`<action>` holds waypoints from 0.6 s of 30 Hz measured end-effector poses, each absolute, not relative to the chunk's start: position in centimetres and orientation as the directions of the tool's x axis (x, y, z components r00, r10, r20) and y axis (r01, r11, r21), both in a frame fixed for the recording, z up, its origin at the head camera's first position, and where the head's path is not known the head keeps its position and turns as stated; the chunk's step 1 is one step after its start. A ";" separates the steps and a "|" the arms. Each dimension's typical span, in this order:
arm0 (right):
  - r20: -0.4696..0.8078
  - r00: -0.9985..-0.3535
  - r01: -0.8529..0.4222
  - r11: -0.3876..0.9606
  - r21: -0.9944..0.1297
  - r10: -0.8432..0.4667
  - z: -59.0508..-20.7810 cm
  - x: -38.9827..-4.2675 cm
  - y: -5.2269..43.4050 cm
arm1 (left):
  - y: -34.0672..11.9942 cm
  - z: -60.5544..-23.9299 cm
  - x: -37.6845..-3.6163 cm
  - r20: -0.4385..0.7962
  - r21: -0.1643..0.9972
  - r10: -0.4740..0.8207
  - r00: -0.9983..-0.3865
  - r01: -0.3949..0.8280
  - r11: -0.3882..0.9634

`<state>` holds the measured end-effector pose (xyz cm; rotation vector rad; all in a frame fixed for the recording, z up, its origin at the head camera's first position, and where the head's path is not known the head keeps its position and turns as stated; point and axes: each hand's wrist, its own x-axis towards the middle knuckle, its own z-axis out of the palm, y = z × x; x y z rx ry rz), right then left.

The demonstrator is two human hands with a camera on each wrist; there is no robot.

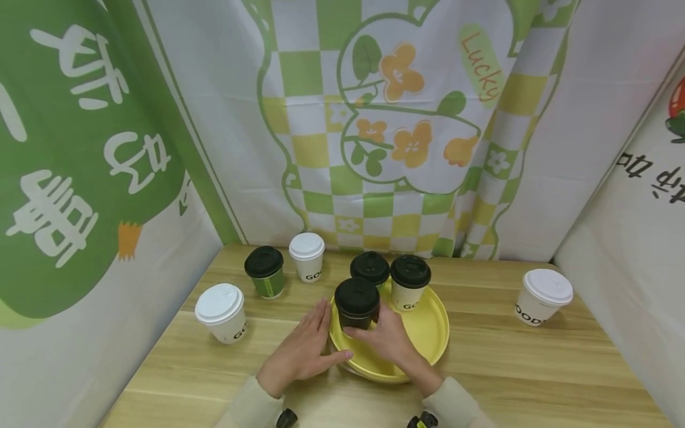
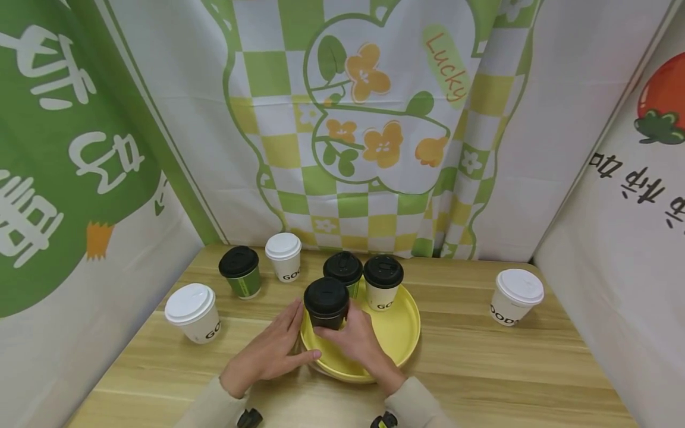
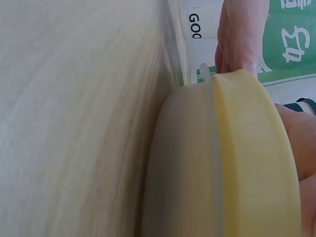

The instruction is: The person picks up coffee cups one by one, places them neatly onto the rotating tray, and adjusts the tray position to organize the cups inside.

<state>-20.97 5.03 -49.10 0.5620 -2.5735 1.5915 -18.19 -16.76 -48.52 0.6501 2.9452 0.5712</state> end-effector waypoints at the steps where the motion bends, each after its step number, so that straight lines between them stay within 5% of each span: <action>1: 0.246 -0.930 -0.343 0.404 -0.848 -0.273 -49.1 -21.0 4.9 | -16.7 -48.5 -18.2 0.010 0.375 0.419 -0.908 0.392 0.840; 18: 0.219 -0.922 -0.349 0.440 -0.827 -0.321 -49.8 -21.0 4.4 | -16.8 -48.7 -18.3 0.029 0.388 0.433 -0.901 0.409 0.826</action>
